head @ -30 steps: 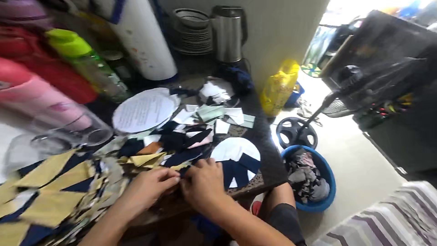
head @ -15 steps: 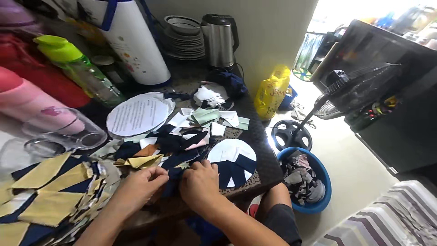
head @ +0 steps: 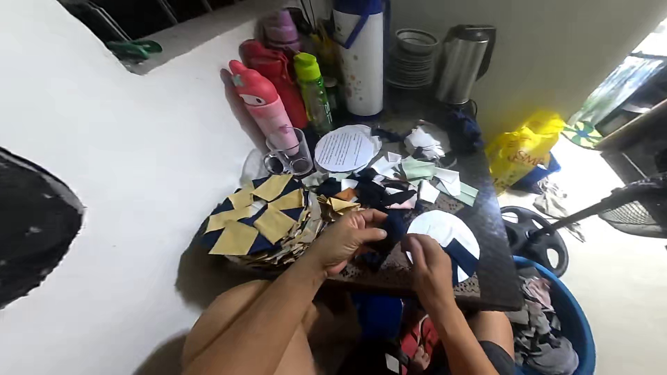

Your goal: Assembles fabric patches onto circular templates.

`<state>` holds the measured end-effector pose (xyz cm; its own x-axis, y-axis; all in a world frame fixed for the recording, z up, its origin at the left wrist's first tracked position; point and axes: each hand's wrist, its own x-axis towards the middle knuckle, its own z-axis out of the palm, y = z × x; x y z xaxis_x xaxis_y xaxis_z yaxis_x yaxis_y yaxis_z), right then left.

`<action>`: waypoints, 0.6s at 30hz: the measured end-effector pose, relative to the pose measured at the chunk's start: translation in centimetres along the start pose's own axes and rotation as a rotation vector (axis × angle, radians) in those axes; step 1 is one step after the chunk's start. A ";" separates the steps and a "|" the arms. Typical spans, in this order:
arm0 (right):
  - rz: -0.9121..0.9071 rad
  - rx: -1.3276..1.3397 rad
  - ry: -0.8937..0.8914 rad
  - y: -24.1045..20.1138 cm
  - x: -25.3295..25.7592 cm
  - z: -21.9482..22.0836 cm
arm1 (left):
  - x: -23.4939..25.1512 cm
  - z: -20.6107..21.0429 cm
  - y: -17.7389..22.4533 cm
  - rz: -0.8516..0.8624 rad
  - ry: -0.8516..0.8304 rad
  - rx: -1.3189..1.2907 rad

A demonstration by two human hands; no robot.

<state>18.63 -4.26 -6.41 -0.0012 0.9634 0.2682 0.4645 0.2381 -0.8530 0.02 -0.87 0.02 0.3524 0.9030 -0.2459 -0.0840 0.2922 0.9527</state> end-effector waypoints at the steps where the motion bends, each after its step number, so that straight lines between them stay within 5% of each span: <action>1: 0.047 0.147 -0.004 0.2 -0.2 -0.8 | 0.0 0.3 -0.1 -0.007 -0.031 0.011; 5: 0.319 0.676 -0.154 0.2 -0.7 -3.5 | 0.4 1.8 -0.5 -0.043 -0.146 0.053; 9: 0.374 0.828 -0.095 0.6 -1.4 -4.6 | 1.1 3.5 -1.0 -0.078 -0.185 0.107; 14: -0.021 -0.128 0.098 4.4 -1.6 -7.0 | 2.0 4.6 -1.4 -0.050 -0.082 0.292; 18: -0.150 -0.464 -0.019 7.1 2.2 -9.1 | 2.7 4.4 -1.6 -0.007 -0.001 0.322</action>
<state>30.02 -1.60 -7.80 -0.1128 0.9259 0.3606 0.8037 0.2984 -0.5148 5.19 -0.26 -1.38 0.3532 0.9008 -0.2525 0.2174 0.1835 0.9587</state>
